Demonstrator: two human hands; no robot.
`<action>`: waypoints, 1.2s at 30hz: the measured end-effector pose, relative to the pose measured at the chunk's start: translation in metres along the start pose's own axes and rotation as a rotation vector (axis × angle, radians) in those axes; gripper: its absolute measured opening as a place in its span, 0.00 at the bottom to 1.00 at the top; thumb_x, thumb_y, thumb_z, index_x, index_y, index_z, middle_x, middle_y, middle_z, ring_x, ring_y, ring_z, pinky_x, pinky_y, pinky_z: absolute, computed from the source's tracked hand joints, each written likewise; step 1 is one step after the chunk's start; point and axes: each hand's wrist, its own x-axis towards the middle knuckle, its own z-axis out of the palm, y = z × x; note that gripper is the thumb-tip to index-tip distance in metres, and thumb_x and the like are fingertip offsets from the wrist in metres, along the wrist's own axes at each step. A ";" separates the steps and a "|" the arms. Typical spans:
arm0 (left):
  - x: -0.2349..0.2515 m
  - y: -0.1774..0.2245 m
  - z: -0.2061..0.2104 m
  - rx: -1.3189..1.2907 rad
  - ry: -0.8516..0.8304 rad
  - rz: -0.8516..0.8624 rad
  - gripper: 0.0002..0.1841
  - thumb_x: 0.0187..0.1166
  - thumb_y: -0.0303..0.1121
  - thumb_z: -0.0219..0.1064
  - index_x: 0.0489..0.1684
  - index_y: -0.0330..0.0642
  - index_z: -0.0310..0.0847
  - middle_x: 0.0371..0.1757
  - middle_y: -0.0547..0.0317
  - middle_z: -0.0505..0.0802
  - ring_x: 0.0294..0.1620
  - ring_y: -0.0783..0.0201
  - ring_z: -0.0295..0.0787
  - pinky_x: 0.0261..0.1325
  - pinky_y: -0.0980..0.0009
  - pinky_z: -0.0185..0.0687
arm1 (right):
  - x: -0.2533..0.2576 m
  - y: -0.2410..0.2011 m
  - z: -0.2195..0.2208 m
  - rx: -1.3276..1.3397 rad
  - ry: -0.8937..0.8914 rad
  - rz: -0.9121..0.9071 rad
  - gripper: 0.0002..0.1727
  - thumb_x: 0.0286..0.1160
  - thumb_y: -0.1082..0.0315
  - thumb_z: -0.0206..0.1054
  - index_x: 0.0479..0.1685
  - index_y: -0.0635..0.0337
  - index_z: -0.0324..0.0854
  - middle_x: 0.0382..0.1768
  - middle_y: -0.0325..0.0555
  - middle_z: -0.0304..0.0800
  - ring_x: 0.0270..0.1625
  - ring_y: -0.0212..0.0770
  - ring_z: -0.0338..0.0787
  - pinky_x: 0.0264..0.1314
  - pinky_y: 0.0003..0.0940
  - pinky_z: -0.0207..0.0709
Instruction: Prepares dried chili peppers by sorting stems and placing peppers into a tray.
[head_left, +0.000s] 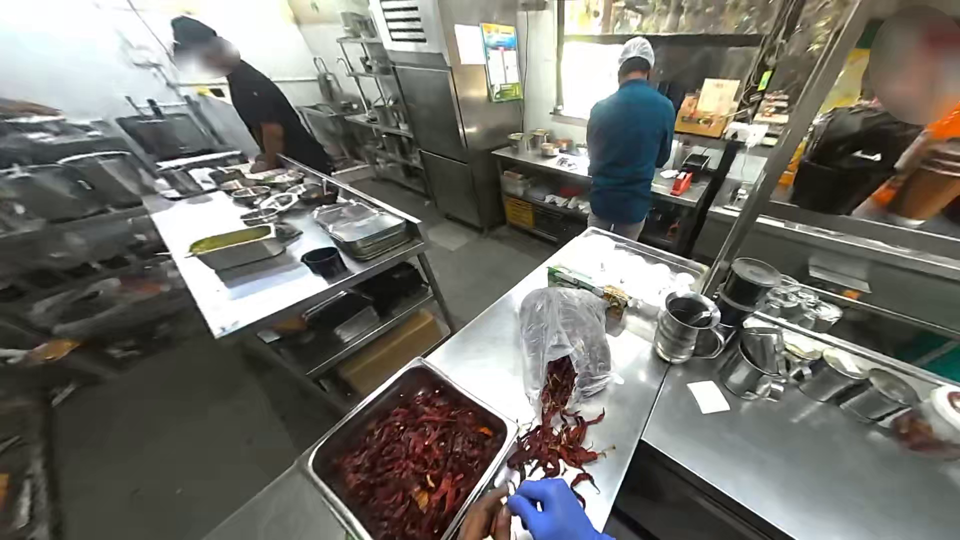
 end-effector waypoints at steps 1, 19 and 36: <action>-0.001 -0.003 0.000 0.039 -0.012 0.026 0.14 0.82 0.25 0.62 0.58 0.29 0.88 0.49 0.44 0.93 0.48 0.59 0.90 0.58 0.63 0.88 | 0.002 0.002 0.002 -0.012 0.008 -0.012 0.23 0.89 0.55 0.57 0.26 0.60 0.85 0.21 0.44 0.83 0.27 0.40 0.84 0.34 0.42 0.77; -0.025 -0.021 0.006 0.516 0.000 0.130 0.09 0.72 0.32 0.66 0.32 0.40 0.93 0.32 0.55 0.95 0.32 0.58 0.94 0.37 0.54 0.91 | -0.004 0.012 -0.003 0.276 -0.324 0.402 0.21 0.85 0.55 0.59 0.22 0.56 0.80 0.20 0.34 0.76 0.24 0.31 0.75 0.31 0.32 0.69; 0.004 -0.065 0.020 -0.066 -0.125 -0.447 0.08 0.77 0.27 0.72 0.50 0.42 0.91 0.36 0.57 0.96 0.31 0.62 0.93 0.38 0.62 0.92 | -0.020 0.042 -0.022 0.497 -0.224 0.490 0.19 0.87 0.59 0.59 0.32 0.60 0.88 0.20 0.36 0.80 0.24 0.30 0.76 0.31 0.27 0.72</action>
